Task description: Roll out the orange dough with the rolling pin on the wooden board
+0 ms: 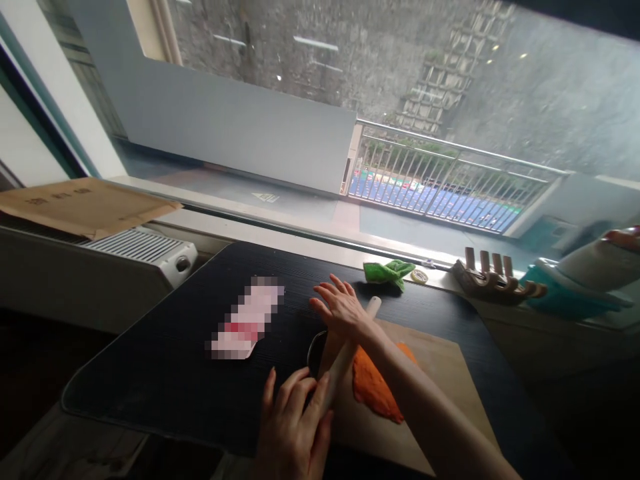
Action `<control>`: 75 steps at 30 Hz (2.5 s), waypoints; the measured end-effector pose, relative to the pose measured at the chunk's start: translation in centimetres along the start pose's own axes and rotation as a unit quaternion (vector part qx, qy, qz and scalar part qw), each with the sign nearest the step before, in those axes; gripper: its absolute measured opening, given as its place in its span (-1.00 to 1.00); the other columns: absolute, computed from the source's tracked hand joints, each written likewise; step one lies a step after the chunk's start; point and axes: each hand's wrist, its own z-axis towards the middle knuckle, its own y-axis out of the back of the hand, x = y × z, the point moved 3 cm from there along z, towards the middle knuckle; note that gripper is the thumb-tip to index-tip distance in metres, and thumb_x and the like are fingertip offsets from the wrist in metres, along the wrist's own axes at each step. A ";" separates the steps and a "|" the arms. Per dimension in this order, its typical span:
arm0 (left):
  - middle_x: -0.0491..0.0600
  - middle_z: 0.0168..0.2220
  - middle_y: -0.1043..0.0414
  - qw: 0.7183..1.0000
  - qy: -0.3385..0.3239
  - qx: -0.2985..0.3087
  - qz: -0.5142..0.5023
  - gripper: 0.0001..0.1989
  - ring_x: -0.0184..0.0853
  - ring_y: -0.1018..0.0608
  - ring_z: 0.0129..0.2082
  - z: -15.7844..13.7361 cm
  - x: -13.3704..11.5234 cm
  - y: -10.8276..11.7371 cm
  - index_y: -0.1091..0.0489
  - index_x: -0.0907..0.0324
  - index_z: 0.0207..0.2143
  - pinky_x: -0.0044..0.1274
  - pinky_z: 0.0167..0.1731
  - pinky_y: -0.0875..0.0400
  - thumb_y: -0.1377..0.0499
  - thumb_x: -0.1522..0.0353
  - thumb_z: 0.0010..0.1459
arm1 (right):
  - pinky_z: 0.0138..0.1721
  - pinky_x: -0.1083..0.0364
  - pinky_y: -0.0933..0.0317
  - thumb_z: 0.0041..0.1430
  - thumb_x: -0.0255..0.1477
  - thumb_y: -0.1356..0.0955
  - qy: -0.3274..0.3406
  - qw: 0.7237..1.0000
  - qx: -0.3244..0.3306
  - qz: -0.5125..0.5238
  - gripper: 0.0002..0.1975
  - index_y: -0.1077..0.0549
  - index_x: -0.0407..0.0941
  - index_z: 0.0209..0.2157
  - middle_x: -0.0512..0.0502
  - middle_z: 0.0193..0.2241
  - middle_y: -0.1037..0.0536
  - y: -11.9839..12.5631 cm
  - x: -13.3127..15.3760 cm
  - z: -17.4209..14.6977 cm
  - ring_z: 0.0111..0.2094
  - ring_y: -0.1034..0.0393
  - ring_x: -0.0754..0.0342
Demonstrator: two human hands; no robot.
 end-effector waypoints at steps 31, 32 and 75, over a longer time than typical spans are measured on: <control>0.01 -0.24 -0.43 0.993 -0.021 -0.083 -0.083 -0.64 -0.19 -0.43 -0.04 -1.6 -2.5 -0.8 -0.38 0.21 -0.04 -0.15 0.20 0.04 -0.12 0.31 0.10 | 0.25 -0.17 0.24 0.31 -0.16 -0.12 0.091 0.994 -0.001 -0.066 -0.48 -0.12 -0.07 0.22 -0.09 0.25 -0.09 1.3 -1.3 -7.3 0.30 0.29 -0.04; 0.02 -0.23 -0.43 0.993 -0.005 -0.086 -0.081 -0.66 -0.18 -0.43 -0.04 -1.9 -2.2 -0.9 -0.39 0.21 -0.06 -0.14 0.20 0.04 -0.12 0.30 0.10 | 0.25 -0.16 0.24 0.30 -0.15 -0.14 0.095 0.994 -0.007 -0.059 -0.47 -0.14 -0.09 0.20 -0.10 0.24 -0.13 0.8 0.0 -5.8 0.30 0.27 -0.04; -0.07 -0.30 -0.44 0.985 0.057 -0.074 -0.146 -0.73 -0.28 -0.45 -0.07 -1.5 -3.1 2.1 -0.41 0.10 -0.21 -0.20 0.15 -0.11 -0.03 0.54 0.11 | 0.25 -0.16 0.29 0.25 -0.16 -0.19 0.038 0.997 0.036 -0.051 -0.42 -0.14 -0.15 0.21 -0.17 0.24 -0.10 -0.4 3.2 -5.9 0.30 0.28 -0.07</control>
